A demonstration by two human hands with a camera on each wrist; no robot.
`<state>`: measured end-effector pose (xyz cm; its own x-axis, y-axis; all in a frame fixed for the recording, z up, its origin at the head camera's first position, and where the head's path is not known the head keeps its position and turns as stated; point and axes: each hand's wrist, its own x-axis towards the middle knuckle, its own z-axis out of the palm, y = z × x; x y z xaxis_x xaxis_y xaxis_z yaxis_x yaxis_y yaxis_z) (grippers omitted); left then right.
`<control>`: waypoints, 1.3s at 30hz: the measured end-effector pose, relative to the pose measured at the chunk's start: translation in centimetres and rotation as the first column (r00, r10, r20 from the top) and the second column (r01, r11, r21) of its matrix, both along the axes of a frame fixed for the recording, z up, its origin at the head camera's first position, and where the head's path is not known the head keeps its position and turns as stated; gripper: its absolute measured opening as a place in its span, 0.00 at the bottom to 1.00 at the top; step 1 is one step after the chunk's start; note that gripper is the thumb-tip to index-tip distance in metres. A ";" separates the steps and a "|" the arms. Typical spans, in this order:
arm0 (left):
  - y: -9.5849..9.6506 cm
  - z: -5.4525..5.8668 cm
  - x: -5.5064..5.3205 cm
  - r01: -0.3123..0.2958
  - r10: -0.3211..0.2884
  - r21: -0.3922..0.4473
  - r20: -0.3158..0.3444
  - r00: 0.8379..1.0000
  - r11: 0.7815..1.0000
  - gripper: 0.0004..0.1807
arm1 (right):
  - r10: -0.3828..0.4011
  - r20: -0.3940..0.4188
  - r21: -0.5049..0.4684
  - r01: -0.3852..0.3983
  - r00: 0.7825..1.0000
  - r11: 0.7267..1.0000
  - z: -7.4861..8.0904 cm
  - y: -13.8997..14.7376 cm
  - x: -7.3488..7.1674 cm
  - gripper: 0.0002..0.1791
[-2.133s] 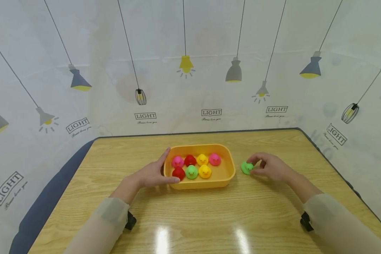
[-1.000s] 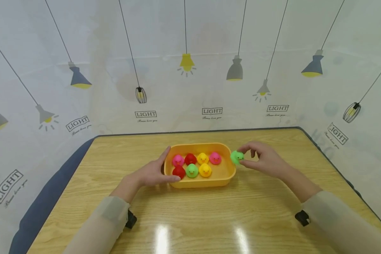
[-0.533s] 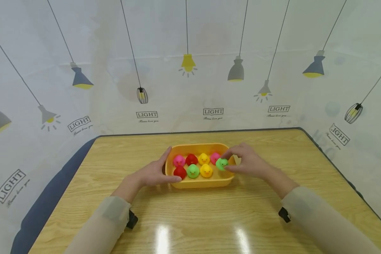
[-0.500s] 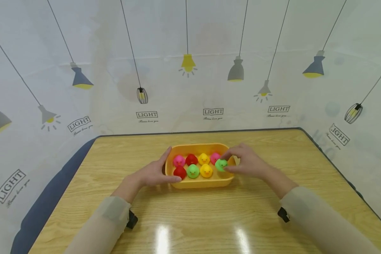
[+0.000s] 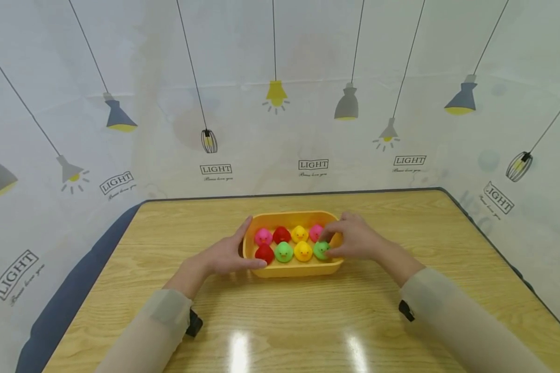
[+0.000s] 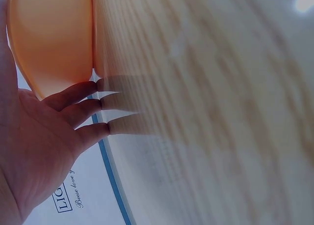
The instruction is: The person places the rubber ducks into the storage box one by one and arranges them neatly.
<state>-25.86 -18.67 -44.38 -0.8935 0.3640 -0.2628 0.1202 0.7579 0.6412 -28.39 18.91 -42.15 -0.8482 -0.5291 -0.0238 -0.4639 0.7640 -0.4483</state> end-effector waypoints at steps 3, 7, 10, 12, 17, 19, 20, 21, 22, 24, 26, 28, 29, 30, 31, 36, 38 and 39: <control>0.0 0.0 0.0 0.001 -0.001 0.002 0.001 1.000 1.000 0.73 | -0.007 0.003 0.017 0.007 1.000 1.000 -0.1 -0.1 -0.1 0.14; 0.0 0.0 0.0 0.004 -0.004 -0.002 -0.004 1.000 1.000 0.73 | 0.003 -0.010 0.034 -0.003 1.000 0.999 0.0 -0.2 -0.1 0.15; 0.0 0.1 0.0 0.003 -0.003 -0.005 -0.007 1.000 1.000 0.74 | 0.022 -0.028 0.043 -0.021 0.999 0.999 0.0 -0.3 -0.1 0.15; 0.0 0.1 0.1 0.000 0.000 -0.003 -0.004 1.000 1.000 0.75 | 0.034 -0.042 0.048 -0.032 0.999 0.998 0.0 -0.4 -0.1 0.15; 0.0 0.0 0.1 -0.006 0.006 0.008 0.005 1.000 1.000 0.74 | 0.042 -0.053 0.056 -0.039 0.998 0.998 0.1 -0.5 -0.2 0.15; 0.0 -0.1 0.1 -0.005 0.005 0.009 0.005 1.000 1.000 0.74 | 0.046 -0.056 0.055 -0.043 0.997 0.998 0.1 -0.5 -0.1 0.15; 0.0 -0.2 0.0 -0.005 0.005 0.009 0.003 1.000 1.000 0.73 | 0.045 -0.055 0.054 -0.042 0.997 0.998 0.1 -0.5 -0.1 0.15; 0.0 -0.2 0.0 -0.004 0.004 0.011 0.002 1.000 1.000 0.73 | 0.045 -0.056 0.052 -0.043 0.997 0.998 0.2 -0.5 -0.1 0.15; 0.0 -0.2 0.0 -0.002 0.002 0.011 -0.001 1.000 1.000 0.73 | 0.046 -0.057 0.051 -0.043 0.997 0.998 0.2 -0.5 -0.1 0.15; 0.0 -0.2 0.0 0.000 0.000 0.013 -0.005 1.000 1.000 0.73 | 0.046 -0.061 0.051 -0.043 0.997 0.998 0.2 -0.5 -0.1 0.15; 0.0 -0.2 0.0 0.001 -0.001 0.013 -0.006 1.000 1.000 0.73 | 0.040 -0.056 0.050 -0.037 0.998 0.998 0.1 -0.5 -0.1 0.15; -0.1 -0.2 0.0 0.004 -0.004 0.011 -0.007 1.000 1.000 0.73 | 0.040 -0.055 0.048 -0.037 0.998 0.998 0.1 -0.5 -0.1 0.15; -0.1 -0.2 0.0 0.005 -0.005 0.009 -0.007 1.000 1.000 0.73 | 0.043 -0.056 0.045 -0.040 0.998 0.998 0.1 -0.4 -0.1 0.16; -0.1 -0.2 0.0 0.007 -0.007 0.007 -0.008 1.000 1.000 0.73 | 0.043 -0.054 0.042 -0.041 0.998 0.998 0.2 -0.4 -0.1 0.16; -0.1 -0.1 0.0 0.007 -0.007 0.008 -0.008 1.000 1.000 0.73 | 0.040 -0.054 0.035 -0.038 0.998 0.999 0.2 -0.3 -0.1 0.16; -0.1 0.0 0.1 0.007 -0.007 0.003 -0.011 1.000 1.000 0.73 | 0.003 -0.087 -0.026 -0.005 0.996 1.000 0.6 0.6 0.2 0.19; -0.1 0.0 0.1 0.005 -0.005 -0.003 -0.008 1.000 1.000 0.73 | -0.011 -0.117 -0.060 0.004 0.993 0.998 0.9 1.3 0.4 0.19; -0.1 0.0 0.1 0.005 -0.005 -0.007 -0.007 1.000 1.000 0.73 | -0.019 -0.133 -0.072 0.009 0.991 0.997 1.1 1.7 0.5 0.19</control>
<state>-25.72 -18.78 -44.38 -0.8937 0.3665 -0.2590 0.1286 0.7621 0.6346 -27.91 20.59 -41.10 -0.8486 -0.5135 0.1270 -0.5127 0.7392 -0.4367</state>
